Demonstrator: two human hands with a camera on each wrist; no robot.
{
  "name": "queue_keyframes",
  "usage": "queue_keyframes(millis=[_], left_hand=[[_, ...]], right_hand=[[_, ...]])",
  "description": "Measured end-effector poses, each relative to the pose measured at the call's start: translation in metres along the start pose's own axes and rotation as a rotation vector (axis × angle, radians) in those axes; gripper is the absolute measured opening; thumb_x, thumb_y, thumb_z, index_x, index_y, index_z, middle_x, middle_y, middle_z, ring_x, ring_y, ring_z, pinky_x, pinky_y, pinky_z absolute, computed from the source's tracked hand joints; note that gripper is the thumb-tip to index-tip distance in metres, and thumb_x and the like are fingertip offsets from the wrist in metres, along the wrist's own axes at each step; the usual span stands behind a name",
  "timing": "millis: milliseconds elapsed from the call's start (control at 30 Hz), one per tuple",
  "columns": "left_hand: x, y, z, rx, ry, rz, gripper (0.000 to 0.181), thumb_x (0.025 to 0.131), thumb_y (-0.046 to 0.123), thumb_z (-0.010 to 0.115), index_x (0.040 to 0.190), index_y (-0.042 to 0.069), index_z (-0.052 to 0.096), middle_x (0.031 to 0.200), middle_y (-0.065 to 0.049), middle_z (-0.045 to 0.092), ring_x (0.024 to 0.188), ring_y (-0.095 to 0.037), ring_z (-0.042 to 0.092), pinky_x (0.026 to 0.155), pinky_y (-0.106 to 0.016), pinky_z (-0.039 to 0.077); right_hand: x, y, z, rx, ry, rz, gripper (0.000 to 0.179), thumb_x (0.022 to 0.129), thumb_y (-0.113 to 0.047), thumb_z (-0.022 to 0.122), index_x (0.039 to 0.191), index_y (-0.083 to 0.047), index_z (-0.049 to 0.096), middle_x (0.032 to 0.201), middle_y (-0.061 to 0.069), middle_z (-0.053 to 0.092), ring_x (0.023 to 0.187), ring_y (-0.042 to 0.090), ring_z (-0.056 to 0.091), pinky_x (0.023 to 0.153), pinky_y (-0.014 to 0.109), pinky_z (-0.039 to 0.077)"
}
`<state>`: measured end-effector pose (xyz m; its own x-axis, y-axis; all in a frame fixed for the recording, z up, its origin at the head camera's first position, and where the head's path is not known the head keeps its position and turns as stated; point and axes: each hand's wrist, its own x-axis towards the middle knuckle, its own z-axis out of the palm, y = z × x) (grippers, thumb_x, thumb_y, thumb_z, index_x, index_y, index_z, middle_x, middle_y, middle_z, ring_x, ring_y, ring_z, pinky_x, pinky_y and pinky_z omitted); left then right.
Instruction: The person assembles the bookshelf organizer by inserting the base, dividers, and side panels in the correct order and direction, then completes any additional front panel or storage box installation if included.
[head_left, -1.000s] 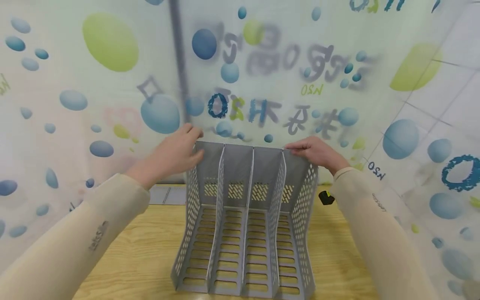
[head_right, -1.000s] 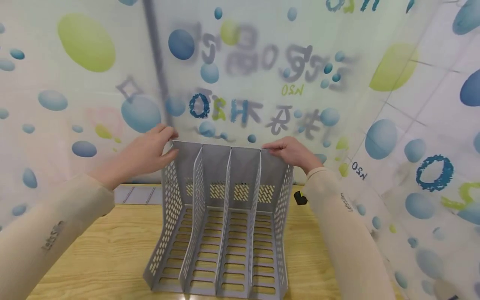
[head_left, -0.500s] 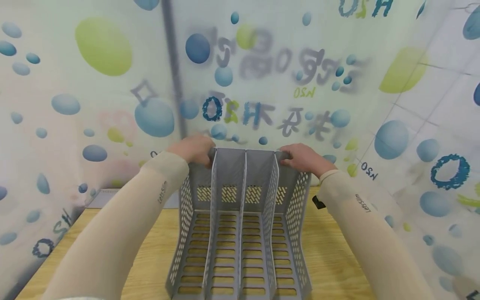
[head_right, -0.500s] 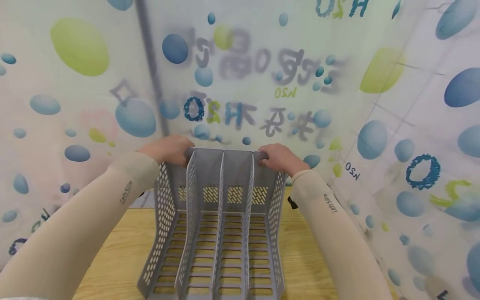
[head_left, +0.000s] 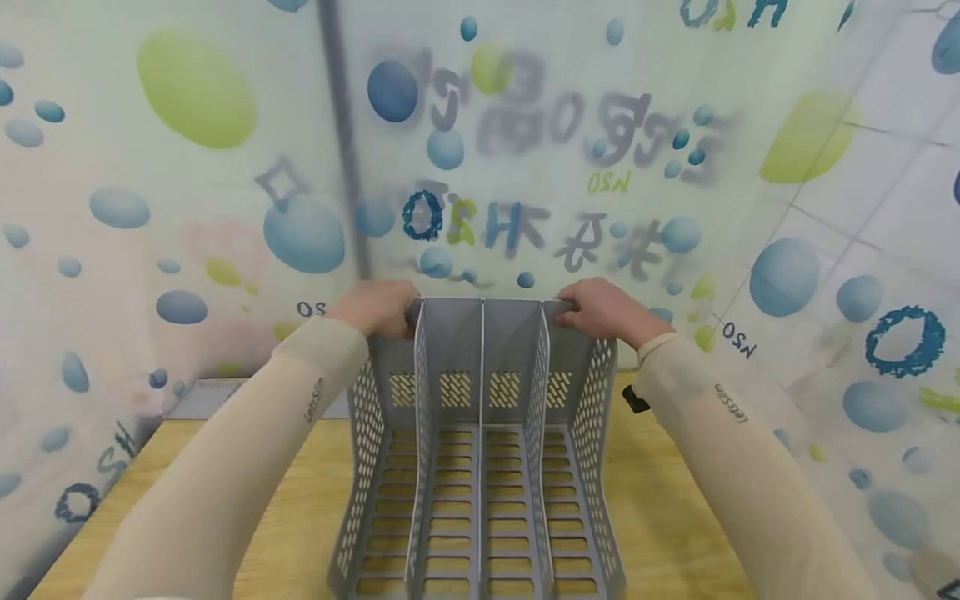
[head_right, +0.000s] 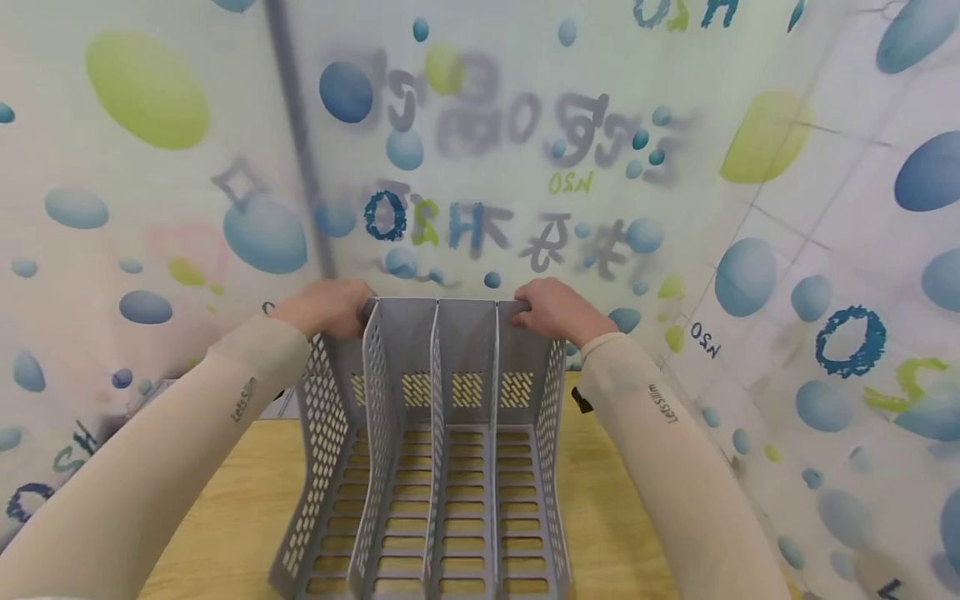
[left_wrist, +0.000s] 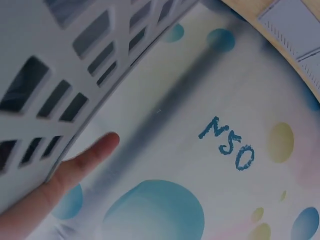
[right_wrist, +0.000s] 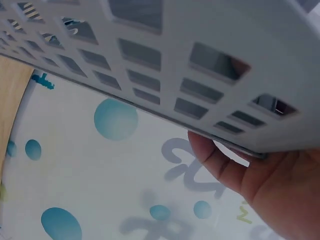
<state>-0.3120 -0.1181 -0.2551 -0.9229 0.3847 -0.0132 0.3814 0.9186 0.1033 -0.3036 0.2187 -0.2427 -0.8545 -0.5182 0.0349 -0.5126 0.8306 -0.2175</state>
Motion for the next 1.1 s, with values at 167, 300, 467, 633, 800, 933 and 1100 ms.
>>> queue_keyframes(millis=[167,300,467,633,800,933,1100], left_hand=[[0.000,0.001,-0.003,-0.004,-0.002,0.003,0.042,0.083,0.015,0.080,0.064,0.019,0.043,0.068,0.000,0.053,0.068,-0.019,0.052,0.064,-0.035,0.044],[-0.001,0.002,-0.005,-0.007,0.028,0.011,0.035,0.083,0.015,0.081,0.068,0.017,0.050,0.074,-0.001,0.060,0.074,-0.021,0.056,0.071,-0.038,0.047],[0.000,0.002,-0.003,-0.007,0.027,0.009,0.029,0.084,0.014,0.081,0.071,0.016,0.055,0.077,-0.002,0.062,0.075,-0.022,0.057,0.071,-0.038,0.047],[0.001,0.004,-0.003,-0.003,0.029,0.020,0.034,0.085,0.014,0.080,0.069,0.016,0.050,0.074,-0.001,0.058,0.073,-0.021,0.055,0.069,-0.037,0.045],[0.000,0.010,-0.007,0.020,0.023,0.021,0.037,0.085,0.016,0.078,0.069,0.017,0.045,0.071,-0.001,0.054,0.071,-0.020,0.052,0.067,-0.036,0.044],[-0.001,0.015,-0.012,0.063,0.017,0.025,0.029,0.086,0.017,0.077,0.075,0.013,0.051,0.077,-0.004,0.058,0.074,-0.022,0.052,0.069,-0.039,0.045],[-0.001,0.020,-0.014,0.078,0.012,0.035,0.018,0.088,0.017,0.077,0.091,0.007,0.062,0.088,-0.009,0.065,0.079,-0.026,0.054,0.075,-0.045,0.049]], right_hand=[[-0.001,0.002,-0.003,0.008,-0.035,0.025,0.035,0.105,-0.018,0.062,0.074,-0.014,0.046,0.065,0.001,0.040,0.058,0.015,0.037,0.065,0.036,0.038],[0.002,0.003,-0.007,-0.012,-0.054,0.020,0.034,0.105,-0.018,0.062,0.075,-0.013,0.046,0.067,0.001,0.040,0.060,0.016,0.037,0.068,0.036,0.038],[0.011,0.004,-0.006,-0.032,-0.151,0.023,0.019,0.106,-0.023,0.060,0.092,-0.011,0.060,0.080,0.003,0.054,0.073,0.019,0.051,0.076,0.040,0.043],[0.011,0.005,-0.004,-0.023,-0.166,0.032,0.018,0.107,-0.024,0.057,0.101,-0.009,0.066,0.095,0.007,0.064,0.085,0.023,0.057,0.081,0.044,0.045],[0.010,0.010,-0.001,0.021,-0.157,0.048,0.029,0.108,-0.023,0.055,0.082,-0.013,0.051,0.075,0.003,0.045,0.069,0.020,0.043,0.072,0.039,0.038],[0.009,0.015,0.000,0.058,-0.165,0.032,0.032,0.109,-0.021,0.054,0.078,-0.014,0.047,0.071,0.001,0.042,0.064,0.017,0.039,0.069,0.036,0.036],[0.009,0.021,0.001,0.075,-0.171,0.036,0.033,0.109,-0.021,0.054,0.077,-0.014,0.047,0.071,0.002,0.042,0.063,0.018,0.039,0.068,0.037,0.037]])
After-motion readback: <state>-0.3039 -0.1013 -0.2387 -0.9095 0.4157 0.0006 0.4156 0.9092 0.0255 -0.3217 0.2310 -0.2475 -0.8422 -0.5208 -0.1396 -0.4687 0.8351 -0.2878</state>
